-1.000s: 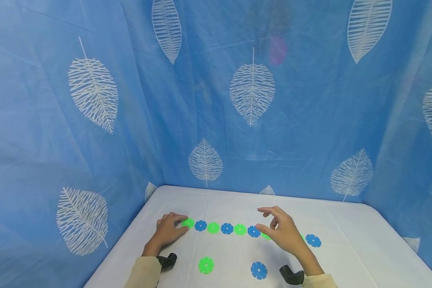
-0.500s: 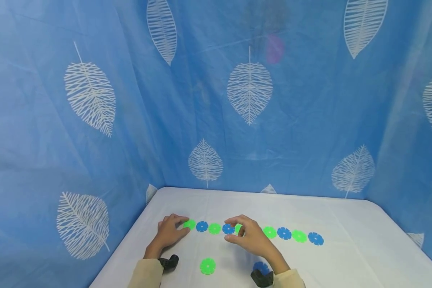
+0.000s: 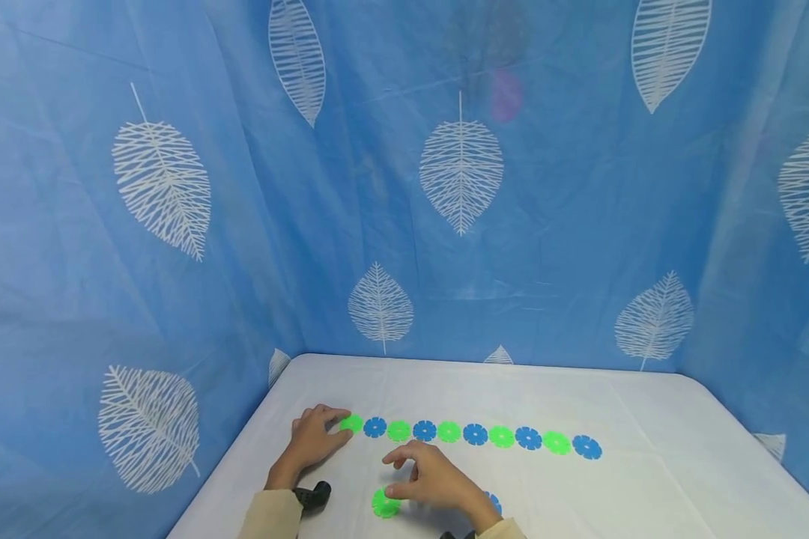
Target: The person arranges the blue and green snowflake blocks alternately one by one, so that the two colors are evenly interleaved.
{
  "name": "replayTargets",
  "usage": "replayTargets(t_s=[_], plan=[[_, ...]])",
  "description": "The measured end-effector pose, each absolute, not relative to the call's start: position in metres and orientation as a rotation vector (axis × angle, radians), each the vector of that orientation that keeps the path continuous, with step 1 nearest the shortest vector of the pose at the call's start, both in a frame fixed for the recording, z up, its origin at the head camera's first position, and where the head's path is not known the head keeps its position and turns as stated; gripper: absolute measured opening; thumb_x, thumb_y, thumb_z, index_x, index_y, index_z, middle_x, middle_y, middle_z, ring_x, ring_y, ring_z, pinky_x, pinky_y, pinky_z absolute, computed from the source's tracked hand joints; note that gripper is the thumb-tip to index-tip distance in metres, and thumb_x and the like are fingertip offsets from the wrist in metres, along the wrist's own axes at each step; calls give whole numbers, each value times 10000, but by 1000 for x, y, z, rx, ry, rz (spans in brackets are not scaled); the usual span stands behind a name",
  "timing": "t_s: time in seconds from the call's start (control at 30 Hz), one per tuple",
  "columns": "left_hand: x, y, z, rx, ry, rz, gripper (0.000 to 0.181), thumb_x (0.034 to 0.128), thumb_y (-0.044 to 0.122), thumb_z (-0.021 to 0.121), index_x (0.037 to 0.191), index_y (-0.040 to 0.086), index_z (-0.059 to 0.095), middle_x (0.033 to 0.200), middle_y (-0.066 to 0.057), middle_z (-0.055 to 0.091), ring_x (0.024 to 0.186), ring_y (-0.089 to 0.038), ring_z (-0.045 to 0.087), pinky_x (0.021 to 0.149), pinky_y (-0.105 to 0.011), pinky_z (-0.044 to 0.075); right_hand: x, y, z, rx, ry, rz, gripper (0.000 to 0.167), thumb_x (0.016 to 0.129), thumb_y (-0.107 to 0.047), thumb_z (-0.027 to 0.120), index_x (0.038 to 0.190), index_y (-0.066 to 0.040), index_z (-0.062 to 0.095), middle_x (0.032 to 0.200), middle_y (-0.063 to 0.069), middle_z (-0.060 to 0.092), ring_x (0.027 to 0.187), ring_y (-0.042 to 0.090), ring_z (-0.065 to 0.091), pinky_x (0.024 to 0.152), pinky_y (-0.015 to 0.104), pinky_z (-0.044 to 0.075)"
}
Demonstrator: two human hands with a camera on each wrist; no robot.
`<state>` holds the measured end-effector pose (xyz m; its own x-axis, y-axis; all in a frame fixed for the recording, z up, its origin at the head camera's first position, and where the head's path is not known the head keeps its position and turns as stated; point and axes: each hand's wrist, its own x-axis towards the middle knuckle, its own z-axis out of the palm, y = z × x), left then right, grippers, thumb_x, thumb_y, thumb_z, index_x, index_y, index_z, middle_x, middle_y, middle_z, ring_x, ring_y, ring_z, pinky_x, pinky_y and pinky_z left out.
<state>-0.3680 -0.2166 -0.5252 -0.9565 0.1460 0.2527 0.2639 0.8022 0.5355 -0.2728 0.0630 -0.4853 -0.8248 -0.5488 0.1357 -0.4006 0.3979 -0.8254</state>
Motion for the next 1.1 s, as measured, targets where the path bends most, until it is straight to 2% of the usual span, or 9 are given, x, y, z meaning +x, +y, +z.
replayTargets(t_s=[0.23,0.53,0.83,1.1], plan=[[-368,-217,-527,-295,-2805,-875,363,832,388,781,1177,287,735,1108,28,648,1086,-207,527,900,-450,311,-271,59,-498,-821,2537,-1311,465,824,-340,820,1231,-168,675,1050,-33,641,711,13,535,658,206,481],[-368,-217,-523,-303,-2807,-883,360,828,390,783,1170,286,738,1102,27,653,1087,-215,533,890,-450,313,-271,60,-498,-799,2536,-1220,478,765,-353,863,1195,-225,698,1009,-106,630,763,25,528,701,213,455],[-366,-216,-521,-303,-2816,-885,363,831,396,780,1175,291,733,1115,30,656,1095,-210,533,886,-449,318,-270,57,-500,-842,2614,-1101,413,722,-366,882,1094,-252,743,943,-184,619,873,-39,540,831,232,477],[-367,-216,-523,-331,-2794,-911,364,830,369,785,1177,271,736,1087,43,655,1069,-197,528,887,-440,310,-266,55,-497,-839,2659,-1065,377,749,-338,875,1087,-240,739,936,-179,595,861,-39,527,813,238,476]])
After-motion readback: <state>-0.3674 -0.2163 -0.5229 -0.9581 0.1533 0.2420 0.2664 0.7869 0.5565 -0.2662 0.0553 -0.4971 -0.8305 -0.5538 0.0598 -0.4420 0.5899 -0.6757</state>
